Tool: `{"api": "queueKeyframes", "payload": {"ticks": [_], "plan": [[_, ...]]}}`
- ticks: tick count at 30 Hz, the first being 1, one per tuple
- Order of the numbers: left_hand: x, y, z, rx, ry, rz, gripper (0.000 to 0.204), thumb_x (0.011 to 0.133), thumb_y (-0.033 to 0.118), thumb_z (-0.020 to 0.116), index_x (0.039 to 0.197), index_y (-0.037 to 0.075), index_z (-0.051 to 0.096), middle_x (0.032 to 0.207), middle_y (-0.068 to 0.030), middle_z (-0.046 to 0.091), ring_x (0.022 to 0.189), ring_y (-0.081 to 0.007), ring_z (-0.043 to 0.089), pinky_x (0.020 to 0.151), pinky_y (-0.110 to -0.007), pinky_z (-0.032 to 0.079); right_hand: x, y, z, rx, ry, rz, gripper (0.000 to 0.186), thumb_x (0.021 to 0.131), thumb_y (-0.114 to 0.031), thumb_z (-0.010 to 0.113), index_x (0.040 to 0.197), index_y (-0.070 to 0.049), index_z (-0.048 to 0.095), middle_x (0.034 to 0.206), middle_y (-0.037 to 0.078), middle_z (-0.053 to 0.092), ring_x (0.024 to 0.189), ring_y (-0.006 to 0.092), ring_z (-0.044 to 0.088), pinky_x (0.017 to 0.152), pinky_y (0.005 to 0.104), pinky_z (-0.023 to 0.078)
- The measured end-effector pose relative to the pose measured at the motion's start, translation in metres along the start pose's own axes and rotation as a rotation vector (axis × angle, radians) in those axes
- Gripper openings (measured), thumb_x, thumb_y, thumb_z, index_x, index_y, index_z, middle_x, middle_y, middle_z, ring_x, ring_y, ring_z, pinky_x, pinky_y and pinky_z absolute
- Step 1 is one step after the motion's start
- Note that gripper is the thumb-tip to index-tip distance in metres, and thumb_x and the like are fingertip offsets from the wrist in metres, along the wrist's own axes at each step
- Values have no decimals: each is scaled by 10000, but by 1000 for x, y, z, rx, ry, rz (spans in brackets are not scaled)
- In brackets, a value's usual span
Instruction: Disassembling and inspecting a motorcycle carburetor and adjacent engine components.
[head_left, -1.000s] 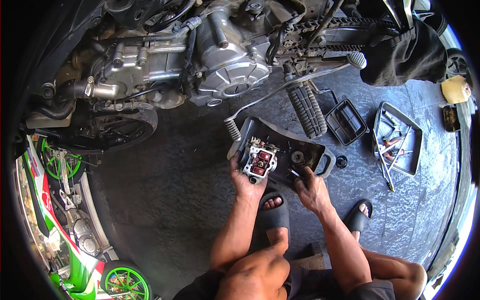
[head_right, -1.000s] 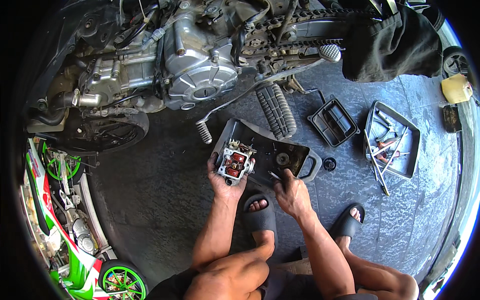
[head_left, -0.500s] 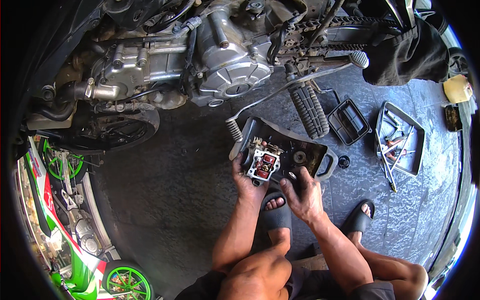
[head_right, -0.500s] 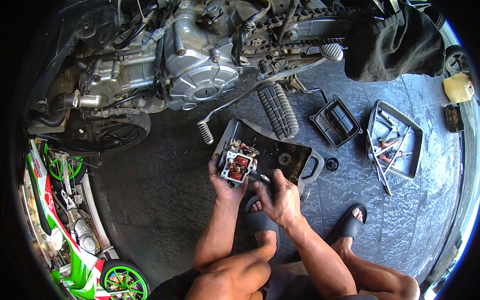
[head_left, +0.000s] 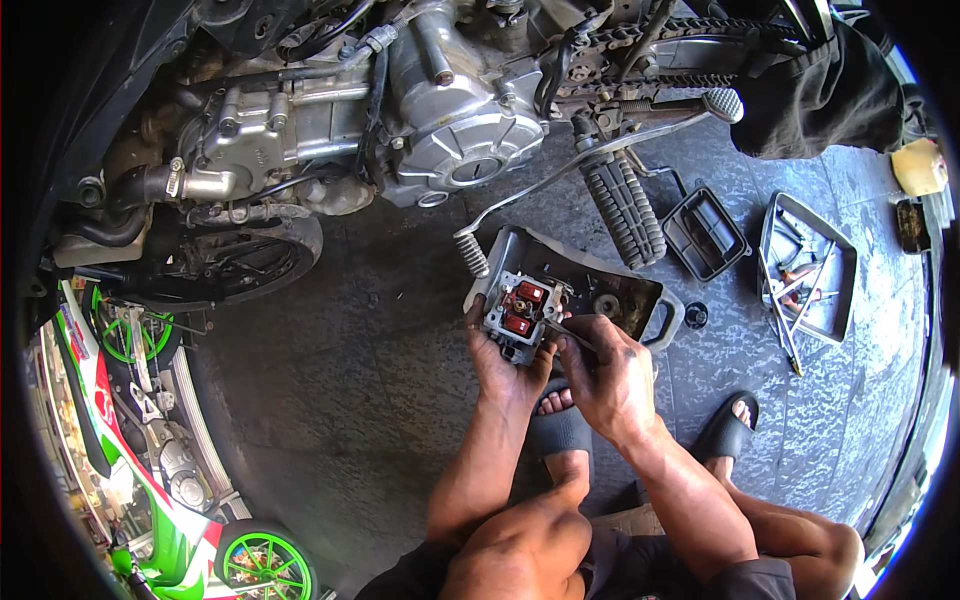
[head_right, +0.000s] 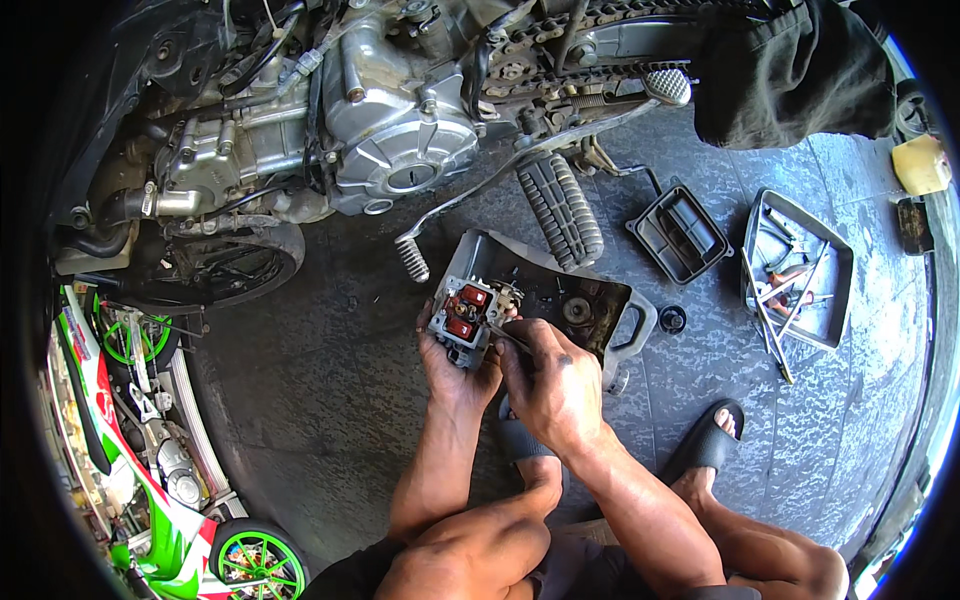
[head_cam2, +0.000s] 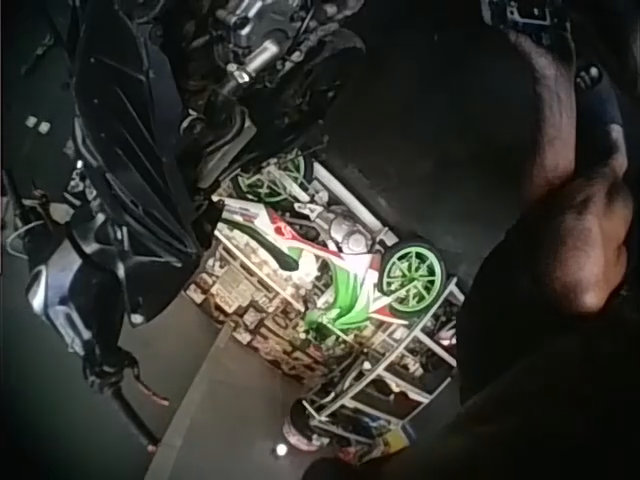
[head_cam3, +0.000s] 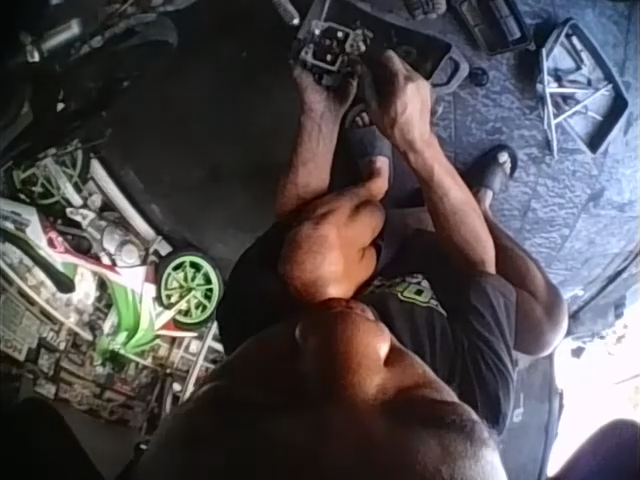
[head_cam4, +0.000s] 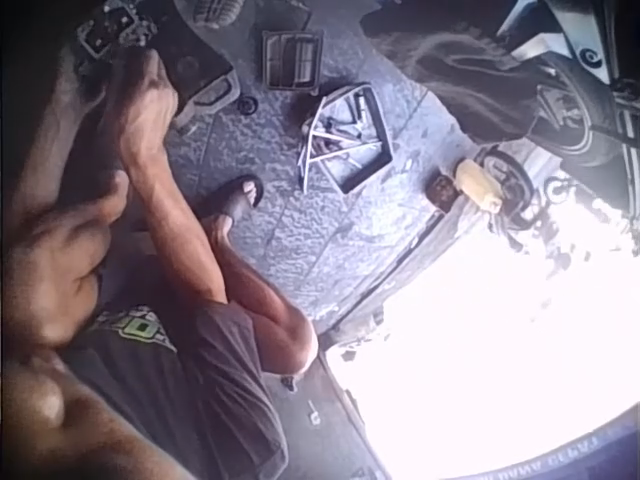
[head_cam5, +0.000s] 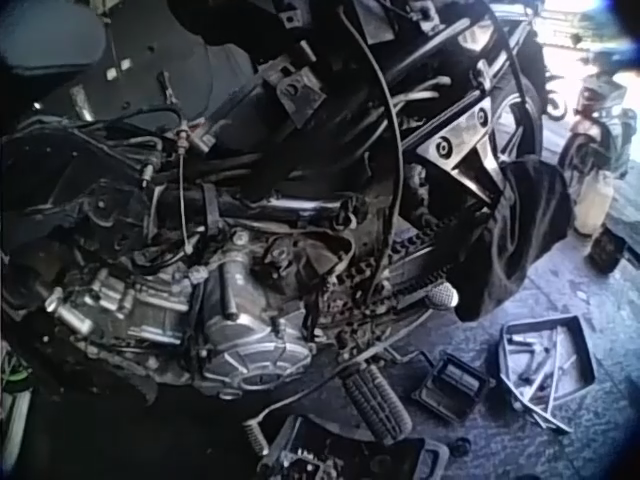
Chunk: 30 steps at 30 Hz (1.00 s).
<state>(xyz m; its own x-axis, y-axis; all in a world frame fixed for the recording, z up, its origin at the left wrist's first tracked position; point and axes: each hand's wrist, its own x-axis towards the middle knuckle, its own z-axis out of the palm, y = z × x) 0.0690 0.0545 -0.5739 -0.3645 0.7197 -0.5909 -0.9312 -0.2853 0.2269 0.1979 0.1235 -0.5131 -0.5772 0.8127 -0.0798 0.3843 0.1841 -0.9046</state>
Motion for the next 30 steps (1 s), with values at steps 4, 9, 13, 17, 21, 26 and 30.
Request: {"api": "queueKeyframes", "payload": {"ticks": [4, 9, 13, 17, 21, 26, 30], "plan": [[3, -2, -3, -19, 15, 19, 630, 989, 541, 418, 1234, -1, 626, 1060, -205, 720, 895, -352, 737, 750, -439, 651, 5, -5, -1, -67, -45, 3, 209, 906, -183, 697, 1008, -8, 644, 873, 211, 712, 737, 397, 708, 644, 463, 567], [4, -4, -2, -30, -20, 28, 539, 970, 485, 521, 1244, 31, 613, 1093, -141, 717, 911, -276, 746, 729, -396, 674, 12, -8, -5, -153, -58, -28, 199, 905, -185, 686, 985, -17, 617, 822, 204, 702, 709, 398, 703, 627, 472, 563], [5, -4, -6, -71, -15, 42, 551, 972, 489, 505, 1246, 23, 611, 1116, -150, 714, 910, -283, 747, 723, -405, 675, 11, -15, -8, -224, -90, -47, 206, 902, -191, 682, 982, -19, 603, 800, 200, 699, 667, 395, 697, 592, 476, 558], [2, -3, -9, -83, -104, 12, 608, 969, 508, 464, 1259, -6, 608, 1094, -194, 714, 915, -330, 743, 754, -425, 669, 7, -10, -4, -188, -44, -71, 209, 901, -196, 681, 966, -16, 598, 774, 194, 697, 651, 386, 699, 571, 466, 556], [-5, -12, -6, -149, -173, -60, 649, 964, 515, 437, 1264, -34, 605, 1078, -243, 705, 919, -378, 735, 766, -444, 668, 3, -5, -2, -112, -58, -15, 218, 897, -198, 685, 965, -6, 606, 753, 188, 700, 656, 375, 709, 578, 443, 563], [-1, -12, -14, -180, -154, -106, 639, 968, 496, 429, 1268, -41, 603, 1139, -267, 684, 936, -406, 725, 762, -500, 657, 0, 3, 1, -29, -49, 6, 229, 898, -204, 690, 972, -1, 614, 767, 194, 705, 671, 368, 718, 590, 435, 569], [10, -10, -10, -172, -199, -117, 652, 958, 508, 444, 1272, -43, 595, 1143, -255, 687, 956, -384, 726, 781, -459, 664, 9, 1, 1, -31, -40, 63, 216, 906, -166, 686, 969, 20, 596, 764, 234, 686, 727, 409, 713, 620, 420, 553]]}}
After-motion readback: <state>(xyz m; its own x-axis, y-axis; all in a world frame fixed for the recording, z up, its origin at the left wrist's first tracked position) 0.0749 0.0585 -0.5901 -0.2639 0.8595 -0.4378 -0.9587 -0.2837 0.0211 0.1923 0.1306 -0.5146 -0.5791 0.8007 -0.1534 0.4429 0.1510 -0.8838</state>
